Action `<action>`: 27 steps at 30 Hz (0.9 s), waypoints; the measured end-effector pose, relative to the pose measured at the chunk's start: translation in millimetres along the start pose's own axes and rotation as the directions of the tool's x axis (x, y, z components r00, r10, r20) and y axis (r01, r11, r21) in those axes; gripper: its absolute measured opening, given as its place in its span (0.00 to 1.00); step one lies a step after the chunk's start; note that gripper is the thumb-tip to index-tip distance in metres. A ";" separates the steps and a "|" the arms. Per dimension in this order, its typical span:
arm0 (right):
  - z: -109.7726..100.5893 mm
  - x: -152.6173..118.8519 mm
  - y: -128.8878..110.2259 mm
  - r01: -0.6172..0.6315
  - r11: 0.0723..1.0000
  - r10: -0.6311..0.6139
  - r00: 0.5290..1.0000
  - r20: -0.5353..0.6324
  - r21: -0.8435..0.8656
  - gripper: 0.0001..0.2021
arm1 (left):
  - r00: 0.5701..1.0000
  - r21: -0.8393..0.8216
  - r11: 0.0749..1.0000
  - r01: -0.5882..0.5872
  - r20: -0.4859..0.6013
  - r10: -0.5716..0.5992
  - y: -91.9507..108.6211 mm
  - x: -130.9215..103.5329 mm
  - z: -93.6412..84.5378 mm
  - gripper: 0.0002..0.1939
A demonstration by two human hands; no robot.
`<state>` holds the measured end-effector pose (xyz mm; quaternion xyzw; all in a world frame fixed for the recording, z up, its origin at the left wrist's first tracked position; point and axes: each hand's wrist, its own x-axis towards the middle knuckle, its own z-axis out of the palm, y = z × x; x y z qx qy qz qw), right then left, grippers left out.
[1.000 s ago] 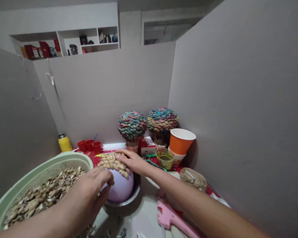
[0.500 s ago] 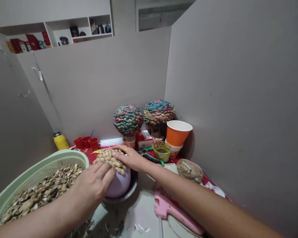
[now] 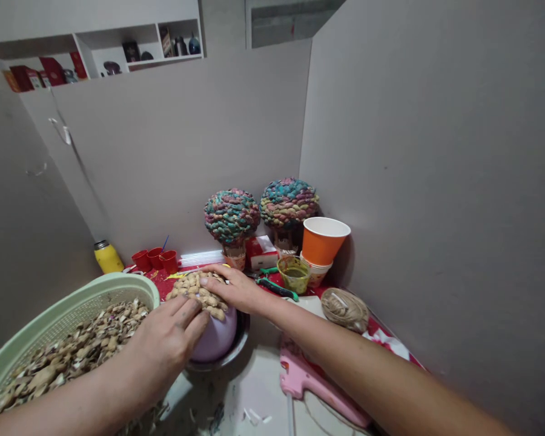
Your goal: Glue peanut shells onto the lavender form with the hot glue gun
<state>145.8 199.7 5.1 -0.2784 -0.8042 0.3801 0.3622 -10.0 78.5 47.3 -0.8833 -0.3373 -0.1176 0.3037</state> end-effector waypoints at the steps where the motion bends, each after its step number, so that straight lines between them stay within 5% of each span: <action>1: -0.2 -0.4 -0.4 0.000 1.000 0.000 1.000 0.002 0.002 0.19 | 1.000 -0.002 1.000 -0.005 0.006 0.005 -0.1 -0.7 0.9 0.16; 7: -0.6 -1.8 -1.2 -0.014 1.000 0.014 1.000 0.009 0.005 0.20 | 0.999 -0.014 0.999 -0.031 0.006 0.031 4.0 -3.2 2.1 0.15; 13: -1.0 -2.5 1.5 -0.014 1.000 0.014 1.000 0.009 0.009 0.21 | 0.983 -0.310 0.941 0.135 -0.080 -0.167 -0.3 -3.8 -12.6 0.10; 17: -0.6 -3.0 3.3 -0.007 1.000 0.007 1.000 -0.001 0.007 0.20 | 0.935 -0.397 0.877 0.273 -0.107 -0.339 -18.2 -4.6 -19.1 0.09; 21: 1.7 -2.6 7.1 0.020 1.000 -0.020 1.000 -0.010 -0.011 0.20 | 0.862 -0.453 0.756 0.473 0.062 -0.503 -38.2 -0.8 -3.7 0.16; 24: 1.7 -3.0 9.8 0.060 0.997 -0.061 0.998 -0.022 -0.050 0.19 | 0.827 -0.552 0.622 0.555 0.286 -0.484 -46.6 3.0 16.5 0.24; 27: -2.0 -8.7 5.2 0.107 0.987 -0.122 0.984 -0.128 -0.120 0.20 | 0.798 -0.607 0.521 0.599 0.401 -0.450 -48.2 6.0 31.3 0.28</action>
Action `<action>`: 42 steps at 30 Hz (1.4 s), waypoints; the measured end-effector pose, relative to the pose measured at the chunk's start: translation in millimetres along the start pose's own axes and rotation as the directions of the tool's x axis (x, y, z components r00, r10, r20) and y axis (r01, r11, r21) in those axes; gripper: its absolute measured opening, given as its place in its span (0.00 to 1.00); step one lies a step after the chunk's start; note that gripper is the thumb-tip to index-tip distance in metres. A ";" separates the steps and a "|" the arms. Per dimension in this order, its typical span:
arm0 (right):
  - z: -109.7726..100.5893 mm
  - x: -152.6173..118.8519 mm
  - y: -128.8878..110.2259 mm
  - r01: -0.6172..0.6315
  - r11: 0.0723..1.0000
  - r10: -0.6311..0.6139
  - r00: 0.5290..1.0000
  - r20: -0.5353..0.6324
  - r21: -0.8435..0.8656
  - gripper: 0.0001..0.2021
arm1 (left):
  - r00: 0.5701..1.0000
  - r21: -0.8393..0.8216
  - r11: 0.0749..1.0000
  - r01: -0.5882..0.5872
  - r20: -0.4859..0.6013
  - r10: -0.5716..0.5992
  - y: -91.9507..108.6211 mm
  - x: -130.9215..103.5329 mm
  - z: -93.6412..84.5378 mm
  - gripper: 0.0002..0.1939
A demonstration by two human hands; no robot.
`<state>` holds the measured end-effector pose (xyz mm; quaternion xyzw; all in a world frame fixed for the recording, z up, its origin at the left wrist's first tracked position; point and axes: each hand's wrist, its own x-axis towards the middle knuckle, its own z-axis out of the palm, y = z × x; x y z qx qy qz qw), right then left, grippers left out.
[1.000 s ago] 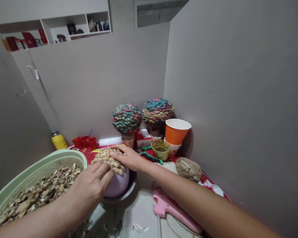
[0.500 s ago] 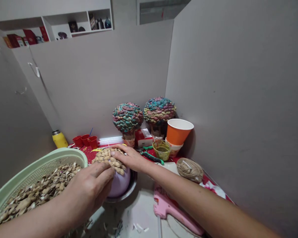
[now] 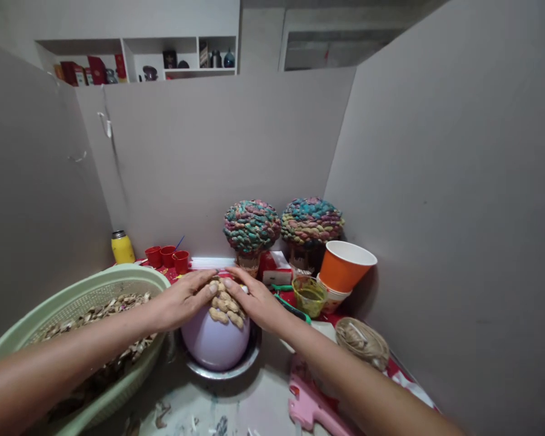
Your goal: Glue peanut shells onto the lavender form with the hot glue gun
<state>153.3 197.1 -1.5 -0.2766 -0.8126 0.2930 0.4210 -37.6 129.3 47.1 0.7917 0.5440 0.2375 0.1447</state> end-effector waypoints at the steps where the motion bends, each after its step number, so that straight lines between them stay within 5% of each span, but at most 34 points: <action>1: -2.5 -3.3 -4.3 0.020 0.999 -0.022 0.998 -0.060 -0.024 0.20 | 1.000 -0.018 1.000 0.009 0.007 -0.009 -1.1 1.4 2.3 0.29; 5: -9.4 -25.7 -31.7 0.204 0.968 -0.231 0.949 -0.212 -0.144 0.10 | 0.999 -0.074 0.997 0.037 0.014 -0.036 -1.9 1.8 6.8 0.31; 7: -7.4 -38.8 -44.8 0.391 0.871 -0.447 0.882 -0.151 -0.296 0.06 | 0.999 -0.092 0.995 0.040 0.015 -0.039 -2.5 1.1 7.7 0.31; 10: 2.1 -52.1 -53.8 0.500 0.721 -0.564 0.825 0.011 -0.480 0.07 | 1.000 -0.106 0.994 0.030 0.007 -0.030 -4.2 0.9 9.5 0.30; 16: 18.3 -51.3 -47.6 0.477 0.601 -0.614 0.789 0.011 -0.641 0.04 | 1.000 -0.118 0.993 -0.011 -0.023 0.008 -6.9 0.3 13.6 0.27; 31: 21.0 -56.3 -47.7 0.403 0.670 -0.504 0.864 0.016 -0.623 0.05 | 0.999 -0.116 0.993 -0.026 -0.037 0.022 -7.5 -0.9 15.7 0.26; 42: 22.3 -58.8 -46.4 0.389 0.677 -0.493 0.870 0.008 -0.624 0.06 | 0.999 -0.100 0.995 0.017 -0.035 -0.020 -2.9 0.1 15.2 0.27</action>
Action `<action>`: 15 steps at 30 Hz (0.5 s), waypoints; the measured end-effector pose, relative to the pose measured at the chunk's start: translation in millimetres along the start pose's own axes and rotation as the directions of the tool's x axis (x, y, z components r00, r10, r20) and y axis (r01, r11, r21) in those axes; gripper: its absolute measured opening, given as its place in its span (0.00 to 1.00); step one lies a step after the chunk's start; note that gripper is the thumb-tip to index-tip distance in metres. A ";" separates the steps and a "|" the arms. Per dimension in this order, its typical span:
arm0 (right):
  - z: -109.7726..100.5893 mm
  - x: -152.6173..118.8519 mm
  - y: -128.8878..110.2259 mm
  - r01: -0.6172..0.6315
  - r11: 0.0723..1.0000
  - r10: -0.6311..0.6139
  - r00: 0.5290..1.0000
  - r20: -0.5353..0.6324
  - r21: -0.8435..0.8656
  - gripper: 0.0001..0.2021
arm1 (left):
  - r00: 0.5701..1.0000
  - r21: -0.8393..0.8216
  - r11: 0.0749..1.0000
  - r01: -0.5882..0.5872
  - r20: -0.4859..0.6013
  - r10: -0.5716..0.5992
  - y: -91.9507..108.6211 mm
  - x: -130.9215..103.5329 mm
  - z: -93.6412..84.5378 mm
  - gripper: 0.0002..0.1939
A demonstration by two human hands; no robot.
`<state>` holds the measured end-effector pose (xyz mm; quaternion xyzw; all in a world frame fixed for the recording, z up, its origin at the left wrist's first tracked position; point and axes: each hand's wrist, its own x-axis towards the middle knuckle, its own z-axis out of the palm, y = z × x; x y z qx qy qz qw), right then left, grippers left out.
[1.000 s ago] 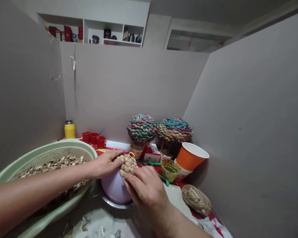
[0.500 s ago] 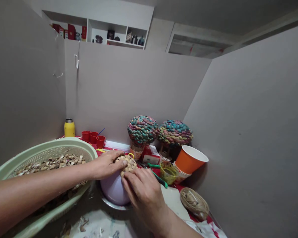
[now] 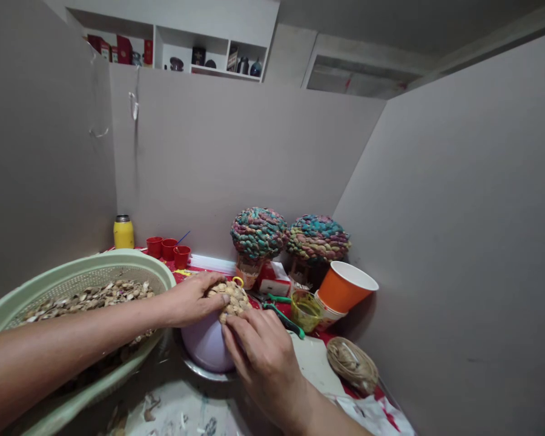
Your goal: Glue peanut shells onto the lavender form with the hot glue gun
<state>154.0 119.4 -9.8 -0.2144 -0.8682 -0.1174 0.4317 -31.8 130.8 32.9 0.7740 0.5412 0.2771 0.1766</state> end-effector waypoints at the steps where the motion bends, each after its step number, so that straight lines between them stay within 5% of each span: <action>1: 0.3 -0.7 0.1 -0.004 1.000 0.004 1.000 0.002 0.005 0.06 | 1.000 0.002 1.000 0.002 0.000 -0.002 -0.1 0.2 0.1 0.28; 15: -1.0 -0.9 4.8 0.014 0.997 -0.012 1.000 -0.028 0.079 0.06 | 1.000 0.026 1.000 -0.016 0.005 0.016 2.1 0.1 -1.2 0.26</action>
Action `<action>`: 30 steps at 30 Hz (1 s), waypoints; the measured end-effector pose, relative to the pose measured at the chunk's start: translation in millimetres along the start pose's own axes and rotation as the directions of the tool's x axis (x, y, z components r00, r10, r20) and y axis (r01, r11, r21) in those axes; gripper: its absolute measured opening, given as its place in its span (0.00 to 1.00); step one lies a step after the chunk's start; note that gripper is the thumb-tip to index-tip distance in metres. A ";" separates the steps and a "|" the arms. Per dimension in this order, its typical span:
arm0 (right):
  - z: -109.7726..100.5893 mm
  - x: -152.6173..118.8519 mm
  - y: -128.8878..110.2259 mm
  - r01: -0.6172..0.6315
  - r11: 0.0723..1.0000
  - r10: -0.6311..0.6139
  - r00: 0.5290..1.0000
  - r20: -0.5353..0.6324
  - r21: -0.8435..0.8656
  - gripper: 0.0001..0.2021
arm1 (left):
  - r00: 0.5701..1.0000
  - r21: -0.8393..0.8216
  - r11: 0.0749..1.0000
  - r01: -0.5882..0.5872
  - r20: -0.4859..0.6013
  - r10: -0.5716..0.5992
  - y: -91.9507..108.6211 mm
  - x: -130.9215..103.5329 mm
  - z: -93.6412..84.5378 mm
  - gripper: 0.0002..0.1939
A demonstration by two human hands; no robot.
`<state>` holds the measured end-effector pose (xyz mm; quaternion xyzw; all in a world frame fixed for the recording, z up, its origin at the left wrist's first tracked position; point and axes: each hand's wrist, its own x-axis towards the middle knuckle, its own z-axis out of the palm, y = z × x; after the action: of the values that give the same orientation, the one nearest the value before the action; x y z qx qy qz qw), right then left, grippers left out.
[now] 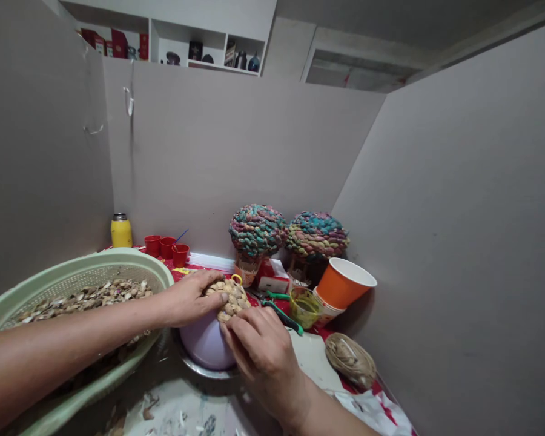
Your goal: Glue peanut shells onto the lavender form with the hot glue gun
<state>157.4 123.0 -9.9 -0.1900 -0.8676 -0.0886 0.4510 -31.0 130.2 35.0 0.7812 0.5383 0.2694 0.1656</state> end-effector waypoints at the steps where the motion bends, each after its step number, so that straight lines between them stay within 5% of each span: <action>1: -2.3 -0.5 0.3 0.006 1.000 -0.006 1.000 0.007 0.009 0.05 | 1.000 0.000 1.000 -0.001 0.002 0.001 -0.1 0.0 0.0 0.26; 8: -14.5 -12.6 -11.8 0.077 0.995 -0.077 0.997 0.003 0.057 0.08 | 1.000 -0.020 1.000 0.008 0.007 -0.008 0.3 -0.7 -0.6 0.27; 14: -0.3 -23.6 -20.1 0.048 0.997 -0.055 0.986 0.157 0.052 0.13 | 1.000 -0.028 1.000 0.002 0.016 -0.002 -0.3 -1.1 -1.2 0.26; 30: 2.0 -23.0 -12.5 -0.053 0.993 0.043 0.994 0.099 0.102 0.14 | 0.999 -0.023 1.000 0.022 0.028 -0.021 -3.4 0.6 0.8 0.29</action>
<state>162.8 106.6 -29.5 -0.1910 -0.8870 -0.0231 0.4198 -32.9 132.0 32.7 0.7771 0.5411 0.2629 0.1848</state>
